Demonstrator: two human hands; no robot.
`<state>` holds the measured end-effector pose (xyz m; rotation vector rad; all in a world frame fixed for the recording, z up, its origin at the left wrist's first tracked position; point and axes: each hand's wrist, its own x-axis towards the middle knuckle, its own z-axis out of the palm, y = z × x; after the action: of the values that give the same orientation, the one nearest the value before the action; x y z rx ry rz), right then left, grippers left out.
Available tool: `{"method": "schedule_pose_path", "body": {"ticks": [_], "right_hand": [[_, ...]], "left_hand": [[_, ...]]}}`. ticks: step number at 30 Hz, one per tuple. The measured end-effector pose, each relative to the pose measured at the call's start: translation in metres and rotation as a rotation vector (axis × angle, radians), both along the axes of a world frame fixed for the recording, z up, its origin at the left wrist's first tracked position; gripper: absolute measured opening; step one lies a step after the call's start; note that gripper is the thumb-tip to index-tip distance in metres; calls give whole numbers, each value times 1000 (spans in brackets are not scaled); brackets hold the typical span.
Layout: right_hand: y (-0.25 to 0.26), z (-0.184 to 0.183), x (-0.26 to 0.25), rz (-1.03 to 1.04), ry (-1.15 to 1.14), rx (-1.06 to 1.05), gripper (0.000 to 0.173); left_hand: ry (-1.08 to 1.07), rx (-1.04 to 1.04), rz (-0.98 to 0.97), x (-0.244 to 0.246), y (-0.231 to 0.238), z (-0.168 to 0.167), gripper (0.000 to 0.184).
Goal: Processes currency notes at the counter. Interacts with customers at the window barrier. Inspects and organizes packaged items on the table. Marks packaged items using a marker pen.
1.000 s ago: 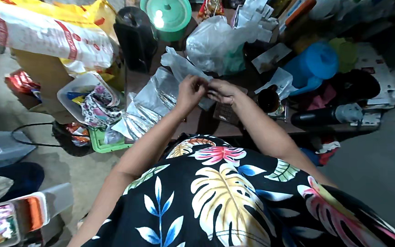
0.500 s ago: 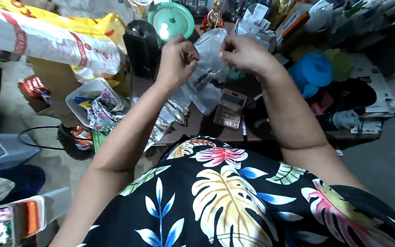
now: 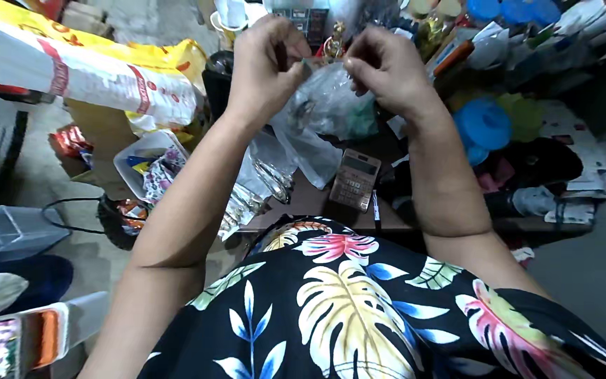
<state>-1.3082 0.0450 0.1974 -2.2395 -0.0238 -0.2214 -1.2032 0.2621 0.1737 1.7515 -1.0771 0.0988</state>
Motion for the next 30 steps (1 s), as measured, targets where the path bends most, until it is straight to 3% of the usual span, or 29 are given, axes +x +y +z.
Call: {"method": "schedule_pose_path", "body": {"ticks": [1,2,3,4,5,6,7,9,10,11,13,15,19,23,26,30], "right_hand": [[-2,-8,2,-1,-111,208,19],[-2,-22,3,30,-221,387,32],[2,-42,2,80,-292,455,62],[11,-64,1,115,-303,415,95],[26,-84,-4,138,-236,352,114],[44,-100,-9,129,-121,340,115],[61,-112,-12,104,-11,393,106],[79,-141,-3,150,-138,571,61],[84,-142,1,146,-167,657,39],[86,-137,3,113,-145,762,30],[84,-124,6,54,-36,987,34],[81,-112,7,-22,8,1182,34],[75,-105,14,-95,-24,1490,29],[73,-110,12,-10,-201,1668,29],[68,-116,6,173,-311,1733,23],[59,-124,1,387,-373,1616,37]], "left_hand": [[38,-31,-2,1,-1,3,18],[84,-58,-8,0,-1,7,18],[130,-78,-15,-3,-2,11,18],[176,-97,-30,-6,-4,16,16],[213,-116,-49,-10,-8,20,15],[238,-136,-76,-13,-12,23,14],[252,-153,-99,-16,-16,25,13],[253,-188,-111,-17,-18,25,13],[247,-203,-103,-16,-15,24,14],[238,-209,-96,-14,-8,24,20],[255,-180,-55,-10,11,17,46],[344,-91,31,-10,32,-10,60],[844,73,61,-54,45,-77,50],[1132,-211,22,-82,33,-95,30],[1149,-401,36,-86,30,-87,29],[917,-449,142,-83,32,-75,32]]}}
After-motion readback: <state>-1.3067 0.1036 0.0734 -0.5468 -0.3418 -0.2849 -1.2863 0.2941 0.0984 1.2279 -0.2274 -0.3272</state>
